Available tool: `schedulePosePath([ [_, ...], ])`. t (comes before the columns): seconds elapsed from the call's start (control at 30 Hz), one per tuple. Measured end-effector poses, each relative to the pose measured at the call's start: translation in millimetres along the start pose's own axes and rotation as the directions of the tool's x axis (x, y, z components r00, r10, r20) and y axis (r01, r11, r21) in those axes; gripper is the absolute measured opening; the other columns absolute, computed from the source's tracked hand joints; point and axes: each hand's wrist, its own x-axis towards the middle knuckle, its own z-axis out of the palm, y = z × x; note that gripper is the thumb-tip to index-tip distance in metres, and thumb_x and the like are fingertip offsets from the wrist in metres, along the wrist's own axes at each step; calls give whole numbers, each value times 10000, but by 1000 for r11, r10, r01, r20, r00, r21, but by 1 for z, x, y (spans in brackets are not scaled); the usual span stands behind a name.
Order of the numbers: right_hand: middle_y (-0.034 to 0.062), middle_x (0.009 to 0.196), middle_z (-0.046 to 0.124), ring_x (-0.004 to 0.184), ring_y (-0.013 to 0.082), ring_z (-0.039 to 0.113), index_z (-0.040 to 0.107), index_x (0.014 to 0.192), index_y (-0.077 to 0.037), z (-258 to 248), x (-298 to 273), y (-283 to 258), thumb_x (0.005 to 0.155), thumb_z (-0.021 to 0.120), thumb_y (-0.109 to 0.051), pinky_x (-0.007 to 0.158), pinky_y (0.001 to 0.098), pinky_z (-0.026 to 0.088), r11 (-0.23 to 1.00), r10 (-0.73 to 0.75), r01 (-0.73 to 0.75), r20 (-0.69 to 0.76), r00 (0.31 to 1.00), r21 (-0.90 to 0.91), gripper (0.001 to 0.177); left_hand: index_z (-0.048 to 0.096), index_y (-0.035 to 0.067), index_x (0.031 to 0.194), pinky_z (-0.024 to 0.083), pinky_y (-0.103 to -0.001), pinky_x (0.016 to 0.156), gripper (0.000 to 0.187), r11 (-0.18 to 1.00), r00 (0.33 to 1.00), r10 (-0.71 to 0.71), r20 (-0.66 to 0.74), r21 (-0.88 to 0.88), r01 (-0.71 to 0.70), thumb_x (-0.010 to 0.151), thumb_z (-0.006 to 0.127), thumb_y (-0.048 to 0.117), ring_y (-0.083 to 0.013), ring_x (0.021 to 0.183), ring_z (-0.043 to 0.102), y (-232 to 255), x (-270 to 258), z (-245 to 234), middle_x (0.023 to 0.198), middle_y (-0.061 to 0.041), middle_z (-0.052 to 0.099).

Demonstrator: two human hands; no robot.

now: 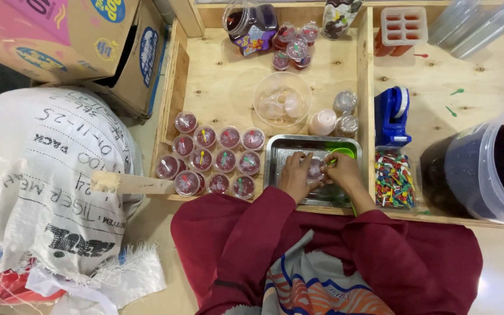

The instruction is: The person fills small plastic cups with a dark liquid from a large container using a scoop and places them on a tray.

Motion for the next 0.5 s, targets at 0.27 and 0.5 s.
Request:
schedulePosePath([
  [0.27, 133, 1031, 792, 1055, 364, 722, 805, 1090, -150, -11, 5, -13, 940, 675, -308, 930, 497, 550, 997, -80, 80, -19, 997, -24, 253, 636, -63, 1289, 589, -437, 852, 807, 999, 999, 22, -29, 47, -20, 623, 930, 284, -369, 1057, 569, 6, 3, 0, 1099, -139, 526],
  [0.5, 127, 1013, 789, 1084, 378, 706, 815, 1032, -152, 5, 37, -3, 936, 699, -317, 925, 492, 542, 978, -206, 205, -34, 978, -41, 223, 646, -42, 1278, 582, -423, 844, 844, 998, 1000, -1, -19, 59, 2, 568, 938, 308, -359, 1031, 562, 6, 6, 3, 1062, -125, 514],
])
